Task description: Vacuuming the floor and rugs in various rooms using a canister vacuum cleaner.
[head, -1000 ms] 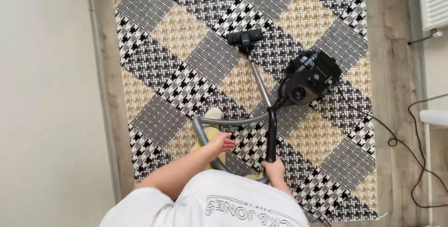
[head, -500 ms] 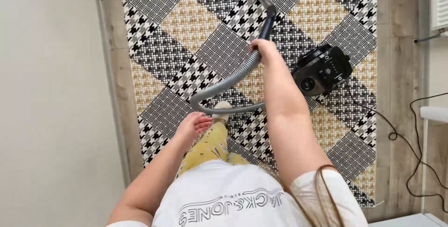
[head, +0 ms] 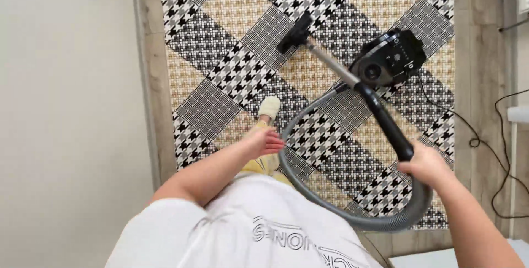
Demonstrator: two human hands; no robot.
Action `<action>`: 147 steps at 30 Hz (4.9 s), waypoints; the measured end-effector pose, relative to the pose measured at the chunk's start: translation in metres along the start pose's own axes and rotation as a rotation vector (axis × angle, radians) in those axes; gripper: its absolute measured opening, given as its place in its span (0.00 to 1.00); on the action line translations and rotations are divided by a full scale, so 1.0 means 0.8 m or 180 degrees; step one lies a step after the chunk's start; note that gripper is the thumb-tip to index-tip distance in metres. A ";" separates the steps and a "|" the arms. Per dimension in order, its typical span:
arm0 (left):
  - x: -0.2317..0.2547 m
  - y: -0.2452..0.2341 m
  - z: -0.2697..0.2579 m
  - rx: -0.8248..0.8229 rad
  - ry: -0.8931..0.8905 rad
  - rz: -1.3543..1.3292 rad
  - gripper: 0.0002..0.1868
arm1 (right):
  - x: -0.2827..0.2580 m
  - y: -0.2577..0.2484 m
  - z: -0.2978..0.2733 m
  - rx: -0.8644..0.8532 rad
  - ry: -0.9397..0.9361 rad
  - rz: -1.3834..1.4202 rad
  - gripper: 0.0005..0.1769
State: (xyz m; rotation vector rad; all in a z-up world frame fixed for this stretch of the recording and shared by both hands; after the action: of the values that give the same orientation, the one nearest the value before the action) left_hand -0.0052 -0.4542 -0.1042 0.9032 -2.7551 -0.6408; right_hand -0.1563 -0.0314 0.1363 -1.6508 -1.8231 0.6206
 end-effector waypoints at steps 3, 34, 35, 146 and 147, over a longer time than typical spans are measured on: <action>-0.039 0.053 0.077 -0.0305 -0.0381 -0.0448 0.40 | 0.010 0.120 -0.024 -0.0051 -0.0209 0.0302 0.36; 0.756 -0.067 0.295 0.1987 0.2268 0.2120 0.11 | -0.750 -0.004 0.448 -0.0002 -0.0210 0.2585 0.23; 0.811 -0.074 0.294 0.1890 0.2024 0.1880 0.09 | -0.788 -0.036 0.471 -0.0168 -0.0164 0.2714 0.23; 1.065 0.412 0.297 0.0080 0.1427 -0.1998 0.13 | -0.562 -0.695 0.752 0.0064 -0.1310 0.0366 0.21; 1.056 0.392 0.302 0.0167 0.1460 -0.2210 0.10 | -0.576 -0.700 0.747 0.0075 -0.1521 0.0307 0.21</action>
State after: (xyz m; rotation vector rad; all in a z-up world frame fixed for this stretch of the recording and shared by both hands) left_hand -0.9165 -0.6484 -0.1547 1.7815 -2.0343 -0.3752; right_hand -0.9503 -0.5256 0.0424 -1.6828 -2.0534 1.1547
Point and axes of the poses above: each hand's wrist, its own z-axis towards the middle knuckle, its own y-axis out of the palm, x = y × z, the point moved 7 cm from there along z, towards the middle knuckle, and after that the axes turned 13 degrees about -z, right-handed, at the moved point
